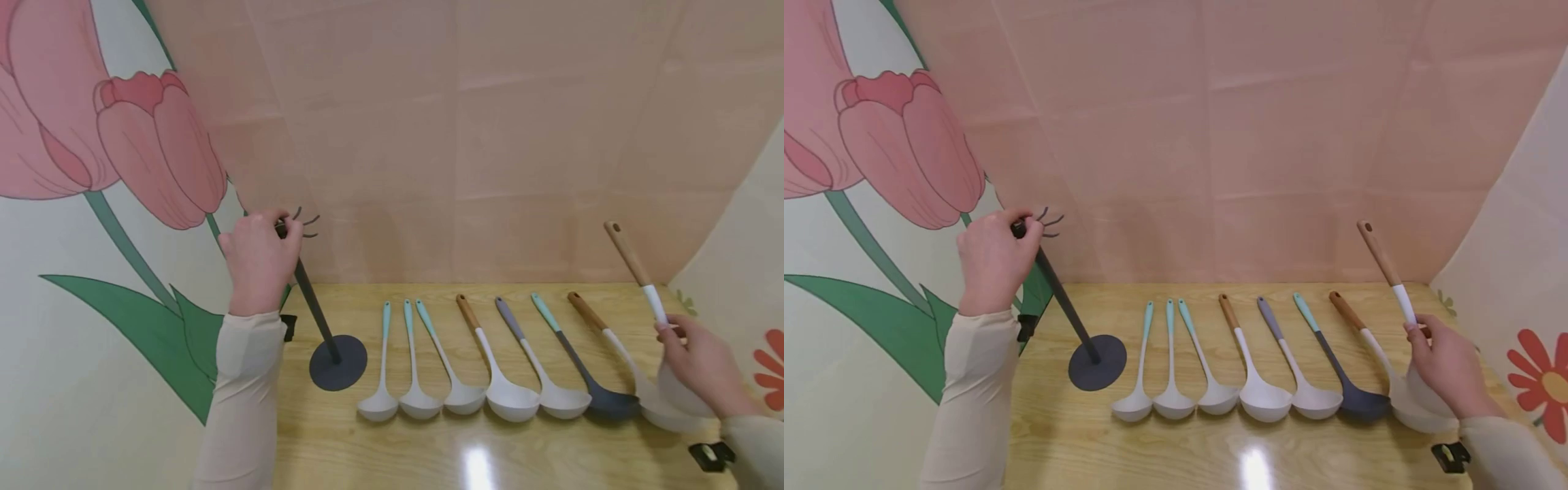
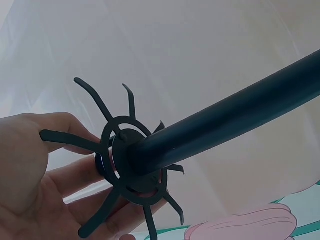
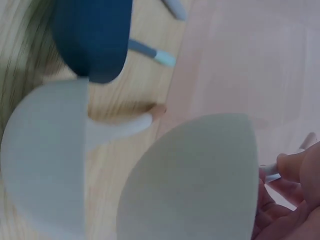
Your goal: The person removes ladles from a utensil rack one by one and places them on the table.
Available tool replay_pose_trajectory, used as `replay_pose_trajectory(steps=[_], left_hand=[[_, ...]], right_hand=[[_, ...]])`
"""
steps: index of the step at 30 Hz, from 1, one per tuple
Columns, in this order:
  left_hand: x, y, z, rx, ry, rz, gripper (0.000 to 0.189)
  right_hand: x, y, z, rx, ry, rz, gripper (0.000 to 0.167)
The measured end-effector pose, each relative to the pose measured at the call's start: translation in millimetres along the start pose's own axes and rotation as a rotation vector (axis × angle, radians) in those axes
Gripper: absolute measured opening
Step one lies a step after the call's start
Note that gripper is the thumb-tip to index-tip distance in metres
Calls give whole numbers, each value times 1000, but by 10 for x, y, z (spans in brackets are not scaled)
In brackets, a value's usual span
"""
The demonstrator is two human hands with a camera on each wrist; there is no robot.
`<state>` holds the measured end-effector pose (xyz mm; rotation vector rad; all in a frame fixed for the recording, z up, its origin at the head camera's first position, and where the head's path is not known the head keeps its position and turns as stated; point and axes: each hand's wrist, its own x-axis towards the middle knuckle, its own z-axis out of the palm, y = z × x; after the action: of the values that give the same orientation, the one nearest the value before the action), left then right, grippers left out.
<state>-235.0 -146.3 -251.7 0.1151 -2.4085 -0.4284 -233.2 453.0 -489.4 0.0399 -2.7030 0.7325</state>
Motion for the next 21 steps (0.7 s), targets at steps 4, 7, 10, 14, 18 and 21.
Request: replay_pose_trajectory(steps=[4, 7, 10, 14, 18, 21], left_hand=[[-12, -31, -14, 14, 1, -7, 32], [-11, -43, -10, 16, -4, -7, 32], [-6, -43, -1, 13, -5, -6, 33], [-7, -42, 1, 10, -1, -6, 33], [-14, -55, -8, 23, 4, -5, 32], [-14, -68, -17, 39, 2, -6, 32]], right_hand=[[75, 125, 17, -33, -23, 22, 37], [113, 230, 13, -52, -36, 42, 40], [151, 339, 0, -68, -50, 56, 42], [209, 466, -27, -62, -73, 40, 43], [258, 577, -42, -81, -89, 32, 37], [293, 683, -39, -97, -115, 38, 34]])
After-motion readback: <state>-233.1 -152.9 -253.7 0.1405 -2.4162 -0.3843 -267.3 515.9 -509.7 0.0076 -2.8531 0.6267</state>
